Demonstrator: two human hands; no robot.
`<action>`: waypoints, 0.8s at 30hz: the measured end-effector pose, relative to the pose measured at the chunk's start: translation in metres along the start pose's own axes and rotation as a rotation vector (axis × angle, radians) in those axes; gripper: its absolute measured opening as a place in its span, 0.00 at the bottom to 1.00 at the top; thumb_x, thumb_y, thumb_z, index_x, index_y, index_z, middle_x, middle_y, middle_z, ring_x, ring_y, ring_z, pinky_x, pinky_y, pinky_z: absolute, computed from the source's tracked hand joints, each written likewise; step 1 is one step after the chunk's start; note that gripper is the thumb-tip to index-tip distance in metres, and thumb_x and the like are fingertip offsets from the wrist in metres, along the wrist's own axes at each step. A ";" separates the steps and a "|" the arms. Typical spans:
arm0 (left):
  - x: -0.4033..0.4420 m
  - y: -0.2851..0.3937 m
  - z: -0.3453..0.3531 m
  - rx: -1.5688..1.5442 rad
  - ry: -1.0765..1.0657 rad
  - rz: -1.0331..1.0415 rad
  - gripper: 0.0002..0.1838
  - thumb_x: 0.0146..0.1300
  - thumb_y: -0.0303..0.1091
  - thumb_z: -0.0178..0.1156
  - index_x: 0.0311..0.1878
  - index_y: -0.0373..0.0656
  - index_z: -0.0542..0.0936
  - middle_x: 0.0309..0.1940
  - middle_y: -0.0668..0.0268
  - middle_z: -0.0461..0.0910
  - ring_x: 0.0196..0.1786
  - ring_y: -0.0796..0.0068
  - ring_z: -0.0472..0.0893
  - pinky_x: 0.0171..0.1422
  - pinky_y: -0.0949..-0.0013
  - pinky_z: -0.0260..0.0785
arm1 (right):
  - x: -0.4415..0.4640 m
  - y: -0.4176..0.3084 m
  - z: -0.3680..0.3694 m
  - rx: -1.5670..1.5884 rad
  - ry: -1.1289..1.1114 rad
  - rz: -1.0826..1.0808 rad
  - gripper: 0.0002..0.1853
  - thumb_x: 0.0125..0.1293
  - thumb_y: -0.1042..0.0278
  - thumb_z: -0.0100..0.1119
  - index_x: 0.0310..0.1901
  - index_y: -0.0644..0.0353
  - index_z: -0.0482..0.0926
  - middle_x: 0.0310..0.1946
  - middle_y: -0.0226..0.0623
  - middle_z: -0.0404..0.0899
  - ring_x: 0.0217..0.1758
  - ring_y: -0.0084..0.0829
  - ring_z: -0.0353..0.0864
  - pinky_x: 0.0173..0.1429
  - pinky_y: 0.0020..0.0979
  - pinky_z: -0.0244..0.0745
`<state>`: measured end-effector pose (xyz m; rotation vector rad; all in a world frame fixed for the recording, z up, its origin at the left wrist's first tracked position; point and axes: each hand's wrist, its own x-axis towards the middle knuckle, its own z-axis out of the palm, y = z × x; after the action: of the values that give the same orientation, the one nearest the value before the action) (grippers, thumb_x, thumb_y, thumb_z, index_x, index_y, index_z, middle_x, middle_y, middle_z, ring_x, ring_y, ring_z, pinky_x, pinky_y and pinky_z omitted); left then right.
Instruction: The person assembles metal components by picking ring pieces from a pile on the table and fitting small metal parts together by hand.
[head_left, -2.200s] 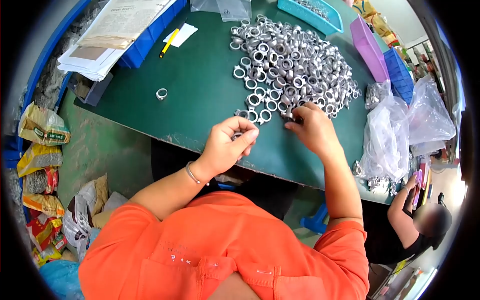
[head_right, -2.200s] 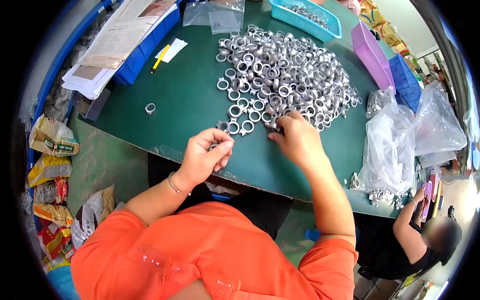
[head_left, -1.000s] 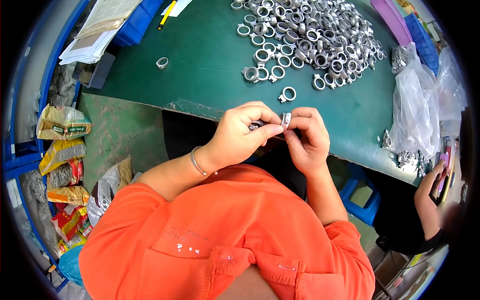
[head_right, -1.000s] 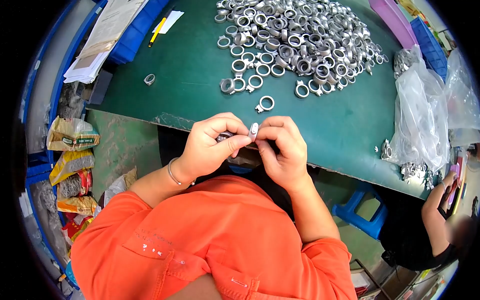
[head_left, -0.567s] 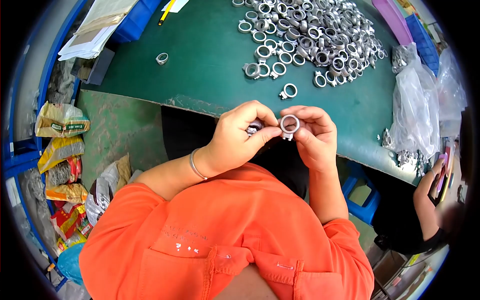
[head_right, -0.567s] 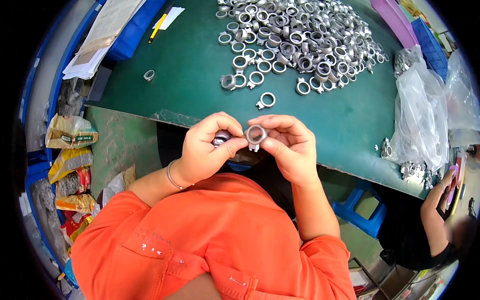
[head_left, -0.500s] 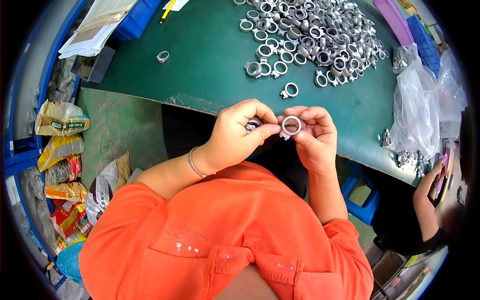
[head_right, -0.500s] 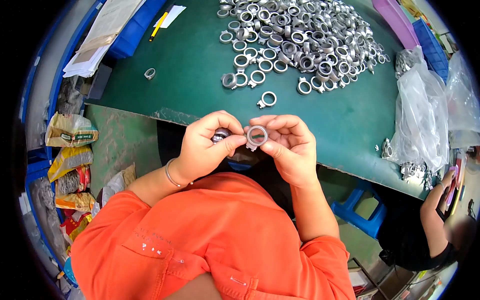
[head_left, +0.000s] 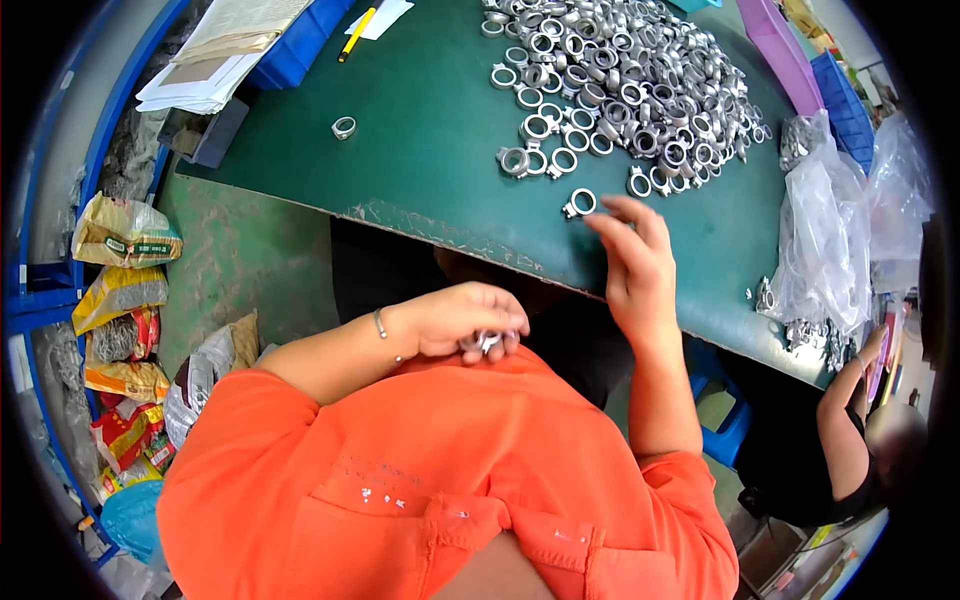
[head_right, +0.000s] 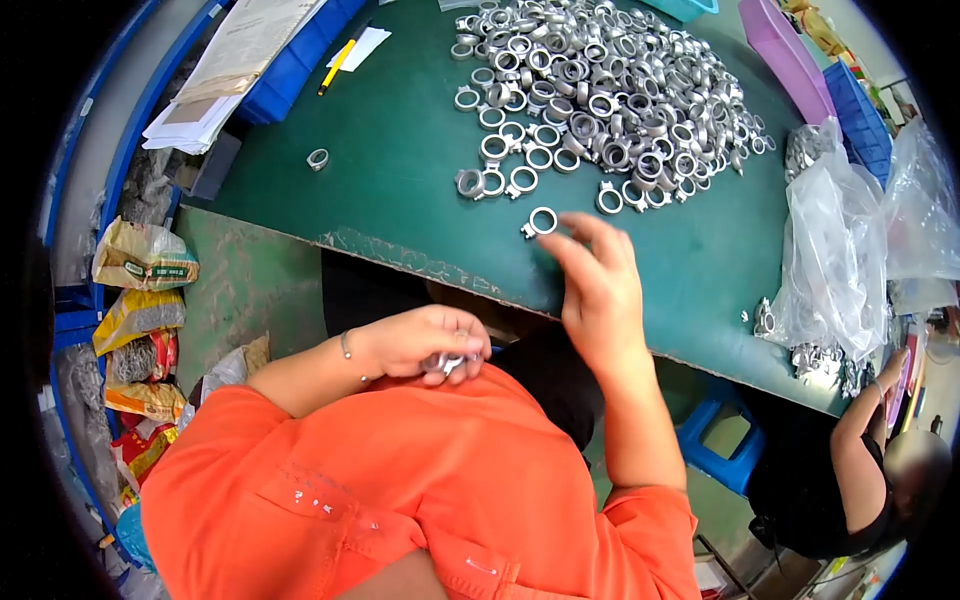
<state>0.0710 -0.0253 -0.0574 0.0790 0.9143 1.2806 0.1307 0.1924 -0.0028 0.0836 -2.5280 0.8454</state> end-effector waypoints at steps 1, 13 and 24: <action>0.012 -0.008 -0.010 -0.048 0.079 0.021 0.12 0.66 0.35 0.54 0.44 0.36 0.73 0.30 0.60 0.79 0.23 0.79 0.76 0.19 0.79 0.67 | 0.005 0.003 0.001 -0.053 -0.027 -0.005 0.19 0.49 0.87 0.54 0.42 0.57 0.79 0.45 0.41 0.75 0.43 0.42 0.74 0.48 0.36 0.70; -0.007 0.033 0.029 0.552 0.109 0.149 0.10 0.63 0.31 0.58 0.44 0.35 0.78 0.35 0.64 0.80 0.35 0.78 0.79 0.38 0.76 0.74 | -0.016 -0.009 0.000 0.663 -0.086 0.372 0.04 0.59 0.78 0.60 0.34 0.64 0.75 0.32 0.34 0.76 0.33 0.23 0.74 0.37 0.24 0.71; -0.012 0.057 0.057 0.258 0.286 0.645 0.05 0.62 0.23 0.58 0.40 0.34 0.78 0.36 0.67 0.78 0.37 0.83 0.77 0.42 0.80 0.72 | -0.010 -0.032 -0.001 0.461 0.047 0.039 0.10 0.50 0.83 0.63 0.34 0.61 0.75 0.36 0.40 0.78 0.39 0.35 0.77 0.42 0.28 0.73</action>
<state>0.0618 0.0076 0.0163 0.4307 1.3646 1.7887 0.1462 0.1663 0.0106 0.1596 -2.2504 1.4130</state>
